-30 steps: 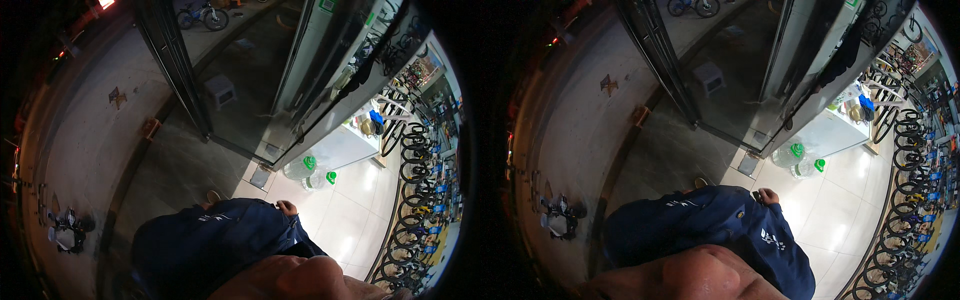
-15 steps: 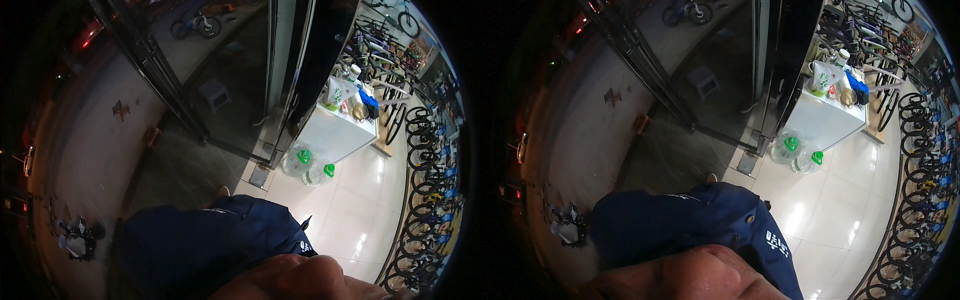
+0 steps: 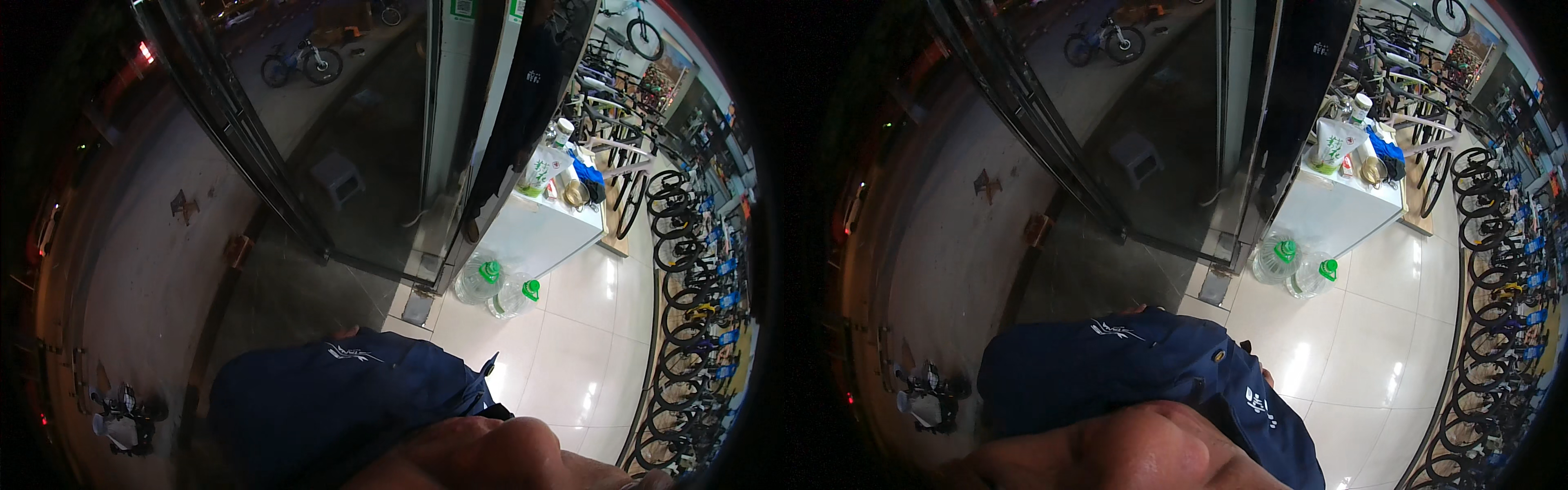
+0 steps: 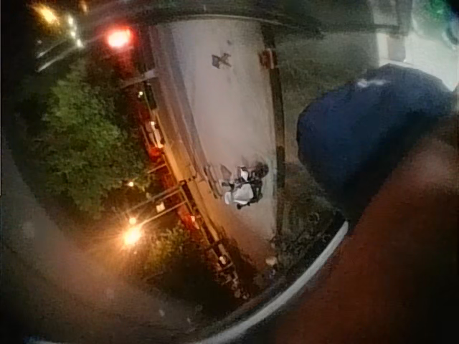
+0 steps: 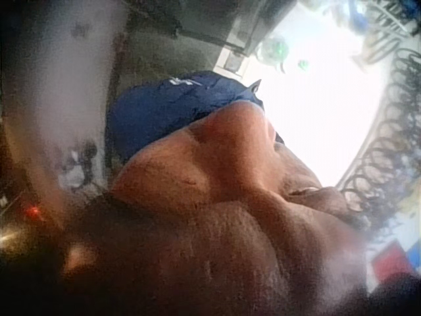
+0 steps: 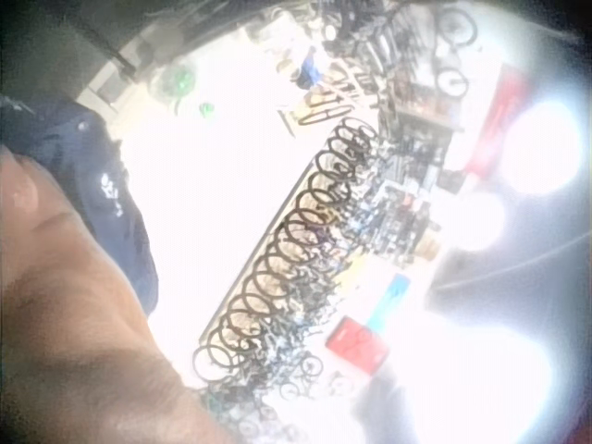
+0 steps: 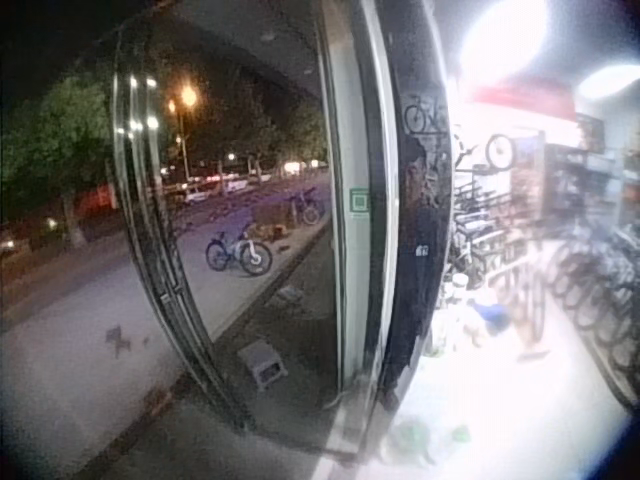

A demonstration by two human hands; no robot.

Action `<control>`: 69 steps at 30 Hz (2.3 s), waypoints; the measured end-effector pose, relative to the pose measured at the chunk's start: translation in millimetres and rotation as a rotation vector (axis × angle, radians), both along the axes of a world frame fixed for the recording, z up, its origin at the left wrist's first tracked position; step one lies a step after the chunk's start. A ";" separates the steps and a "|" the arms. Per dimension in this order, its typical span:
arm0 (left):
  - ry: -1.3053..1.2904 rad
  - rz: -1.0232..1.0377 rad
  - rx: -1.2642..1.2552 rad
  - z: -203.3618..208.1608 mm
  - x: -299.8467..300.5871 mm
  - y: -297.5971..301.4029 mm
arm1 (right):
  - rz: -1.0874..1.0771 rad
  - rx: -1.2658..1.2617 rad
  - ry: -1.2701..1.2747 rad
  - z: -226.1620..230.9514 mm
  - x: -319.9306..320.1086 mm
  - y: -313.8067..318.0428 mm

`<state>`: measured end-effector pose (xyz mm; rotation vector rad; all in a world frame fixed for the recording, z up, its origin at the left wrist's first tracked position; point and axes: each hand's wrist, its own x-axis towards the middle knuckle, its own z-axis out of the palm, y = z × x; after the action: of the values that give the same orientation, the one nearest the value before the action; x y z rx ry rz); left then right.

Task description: The person assembles a bicycle by attaching the handlebar, tightening bolts, routing cables, and applying tape to the frame. They use an Allen key and other hand tools to secure components and adjust the handlebar position.

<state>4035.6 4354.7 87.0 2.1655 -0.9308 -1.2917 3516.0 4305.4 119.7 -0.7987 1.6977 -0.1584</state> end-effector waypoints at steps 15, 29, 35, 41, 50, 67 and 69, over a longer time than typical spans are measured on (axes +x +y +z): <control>-0.411 0.248 0.148 -27.6 79.6 1.4 | -0.034 0.014 0.000 3.3 29.9 21.8; -0.417 0.092 -0.140 -1.1 50.4 -49.0 | -0.060 0.028 0.007 4.1 37.2 36.6; -0.380 -0.030 -0.287 -9.8 46.8 -44.8 | -0.082 0.029 0.005 3.3 32.5 41.2; -0.496 -0.134 -0.179 -29.3 56.3 -44.3 | -0.091 0.038 0.005 2.2 27.0 42.7; -0.387 -0.066 -0.180 -14.8 40.3 -45.8 | -0.162 0.017 -0.017 -4.3 7.0 54.3; -0.373 -0.145 -0.255 32.1 -140.9 -143.9 | -0.427 0.036 -0.011 -22.1 -105.6 92.8; -0.223 -0.093 -0.250 35.8 -149.4 -152.4 | -0.454 0.043 -0.008 -23.1 -116.3 91.9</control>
<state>3886.2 4202.3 122.7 2.1174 -1.2243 -0.9280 3399.7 4397.3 96.6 -0.3693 1.8468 -0.4333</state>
